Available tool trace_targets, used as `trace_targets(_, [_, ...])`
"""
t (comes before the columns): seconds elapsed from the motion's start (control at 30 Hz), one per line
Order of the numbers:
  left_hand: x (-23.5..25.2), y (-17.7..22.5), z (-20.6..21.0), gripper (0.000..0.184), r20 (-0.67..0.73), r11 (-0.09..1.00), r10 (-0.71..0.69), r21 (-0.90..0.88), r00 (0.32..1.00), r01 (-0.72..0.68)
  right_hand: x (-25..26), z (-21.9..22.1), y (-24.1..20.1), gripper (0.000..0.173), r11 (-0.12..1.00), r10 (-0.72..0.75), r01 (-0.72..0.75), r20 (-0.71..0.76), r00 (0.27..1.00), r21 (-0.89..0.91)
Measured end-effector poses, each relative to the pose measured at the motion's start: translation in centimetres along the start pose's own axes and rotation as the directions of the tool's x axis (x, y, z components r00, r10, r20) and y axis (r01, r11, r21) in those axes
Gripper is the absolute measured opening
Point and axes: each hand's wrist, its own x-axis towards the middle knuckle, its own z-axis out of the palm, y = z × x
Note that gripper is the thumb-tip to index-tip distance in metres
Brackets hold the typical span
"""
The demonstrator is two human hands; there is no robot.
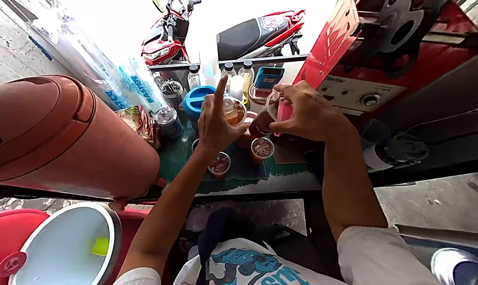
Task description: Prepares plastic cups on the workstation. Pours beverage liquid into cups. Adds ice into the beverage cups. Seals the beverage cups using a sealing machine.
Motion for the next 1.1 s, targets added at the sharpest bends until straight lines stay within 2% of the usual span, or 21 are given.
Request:
trace_targets(0.1, [-0.6,-1.4,3.9,0.121,0.114,0.993,-0.088,0.086,0.990,0.078,-4.6,-1.9,0.5,0.097,1.000,0.015,-0.015,-0.092,0.996,-0.003])
trace_targets(0.2, [-1.6,-3.9,8.0,0.126,0.279,0.973,-0.225,0.111,0.934,0.201,-8.9,-1.6,1.8,0.109,0.998,0.044,-0.049,-0.161,0.986,-0.030])
trace_targets(0.33, [-4.0,-6.4,12.0,0.128,0.415,0.965,-0.262,0.144,0.871,0.221,-13.9,-0.2,3.4,0.112,0.990,0.137,-0.142,-0.236,0.962,-0.006])
trace_targets(0.57, [-4.2,-7.9,13.3,0.126,0.550,0.961,-0.271,0.199,0.790,0.191,-18.0,1.6,2.8,0.112,0.988,0.153,-0.147,-0.244,0.958,0.044])
trace_targets(0.7, [-3.5,-7.9,12.7,0.131,0.586,0.964,-0.251,0.228,0.771,0.140,-17.5,1.9,0.1,0.114,0.998,0.039,-0.029,-0.209,0.977,0.049])
trace_targets(0.77, [-3.6,-7.1,10.5,0.129,0.572,0.974,-0.178,0.216,0.800,0.063,-16.6,2.3,-1.9,0.113,0.997,-0.043,0.055,-0.185,0.982,0.059])
trace_targets(0.8, [-4.1,-6.6,8.4,0.121,0.538,0.985,-0.111,0.173,0.836,0.019,-16.1,2.6,-3.1,0.111,0.993,-0.090,0.102,-0.172,0.981,0.065])
trace_targets(0.87, [-6.2,-5.2,1.9,0.105,0.443,0.998,0.053,0.001,0.895,-0.060,-14.9,3.6,-5.8,0.110,0.977,-0.183,0.196,-0.141,0.973,0.085])
trace_targets(0.97, [-12.4,-4.7,-7.8,0.095,0.374,0.948,0.210,-0.304,0.903,-0.094,-12.7,6.0,-10.5,0.107,0.922,-0.340,0.348,-0.071,0.938,0.171])
trace_targets(1.03, [-17.4,-4.6,-12.0,0.096,0.331,0.889,0.192,-0.457,0.924,-0.021,-11.0,8.2,-14.3,0.104,0.863,-0.456,0.446,-0.017,0.890,0.236])
trace_targets(1.1, [-21.9,-4.7,-14.7,0.100,0.230,0.852,0.079,-0.520,0.970,0.054,-9.2,10.9,-18.6,0.103,0.794,-0.570,0.537,0.044,0.820,0.284])
